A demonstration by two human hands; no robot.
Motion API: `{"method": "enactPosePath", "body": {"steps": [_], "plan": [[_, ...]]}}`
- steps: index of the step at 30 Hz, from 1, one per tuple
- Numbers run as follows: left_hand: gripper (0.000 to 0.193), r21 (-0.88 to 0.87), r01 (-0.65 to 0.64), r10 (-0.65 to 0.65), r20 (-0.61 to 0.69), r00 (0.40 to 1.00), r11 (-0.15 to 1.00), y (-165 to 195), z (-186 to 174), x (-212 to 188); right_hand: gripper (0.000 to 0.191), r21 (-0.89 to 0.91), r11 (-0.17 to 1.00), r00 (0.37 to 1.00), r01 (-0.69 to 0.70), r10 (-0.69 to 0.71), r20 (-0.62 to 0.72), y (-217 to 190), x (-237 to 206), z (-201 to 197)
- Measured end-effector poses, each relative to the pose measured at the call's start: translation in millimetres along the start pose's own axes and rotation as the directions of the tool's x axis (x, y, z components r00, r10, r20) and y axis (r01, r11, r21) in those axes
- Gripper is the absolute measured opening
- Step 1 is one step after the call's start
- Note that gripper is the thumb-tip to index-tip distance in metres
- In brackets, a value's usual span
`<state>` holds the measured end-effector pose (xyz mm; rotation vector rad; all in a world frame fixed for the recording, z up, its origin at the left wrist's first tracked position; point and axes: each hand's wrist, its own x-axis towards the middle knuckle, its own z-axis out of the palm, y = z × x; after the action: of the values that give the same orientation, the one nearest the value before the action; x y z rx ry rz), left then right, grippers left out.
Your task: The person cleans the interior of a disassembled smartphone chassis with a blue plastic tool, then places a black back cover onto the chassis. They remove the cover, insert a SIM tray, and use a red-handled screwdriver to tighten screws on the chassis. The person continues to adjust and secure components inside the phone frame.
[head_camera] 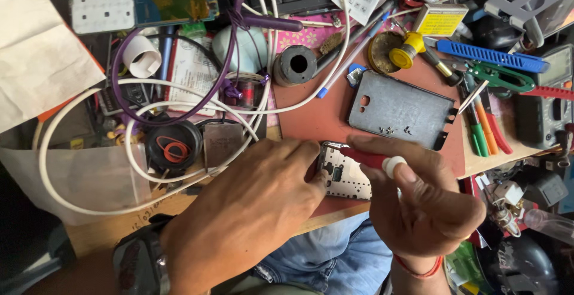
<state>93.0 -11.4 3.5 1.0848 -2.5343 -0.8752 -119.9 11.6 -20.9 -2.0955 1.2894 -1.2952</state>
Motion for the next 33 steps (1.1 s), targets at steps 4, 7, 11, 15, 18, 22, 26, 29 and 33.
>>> {"method": "enactPosePath", "body": {"steps": [4,7,11,15,18,22,26,29,33], "plan": [[0.029,0.015,-0.051,0.052,-0.093,0.994,0.999,-1,-4,-3,0.054,-0.135,0.991,1.000,-0.004,0.004,0.000,-4,4,4],[0.020,0.044,-0.048,0.051,-0.060,0.997,0.998,0,-6,-3,0.040,0.061,0.996,0.996,-0.063,0.067,-0.060,-3,1,10],[0.023,0.009,-0.062,0.062,-0.054,0.997,0.998,1,-7,-4,0.054,-0.020,0.999,0.993,-0.028,0.025,-0.111,2,-2,8],[0.026,-0.014,-0.086,0.085,-0.036,0.996,0.996,1,-7,-6,0.051,-0.028,1.000,0.992,-0.012,0.008,-0.128,2,-5,8],[0.028,0.063,-0.106,0.109,-0.048,0.993,0.992,2,-5,-6,0.048,0.020,0.999,0.996,-0.037,0.039,-0.077,-2,-5,9],[0.023,0.058,-0.076,0.076,-0.009,0.997,0.995,3,-5,-8,0.046,-0.059,0.995,0.996,0.075,-0.078,-0.042,-4,0,7],[0.023,0.048,-0.093,0.094,-0.026,0.995,0.995,3,-6,-8,0.055,-0.200,0.980,0.998,-0.013,0.001,-0.061,-2,2,7],[0.023,0.013,-0.062,0.062,0.024,0.998,0.998,3,-6,-9,0.058,-0.103,0.995,0.994,-0.019,0.007,-0.112,-2,1,12],[0.025,0.080,-0.083,0.083,0.005,0.997,0.993,2,-5,-9,0.044,0.007,0.998,0.998,0.056,-0.055,-0.033,-4,1,15]]}}
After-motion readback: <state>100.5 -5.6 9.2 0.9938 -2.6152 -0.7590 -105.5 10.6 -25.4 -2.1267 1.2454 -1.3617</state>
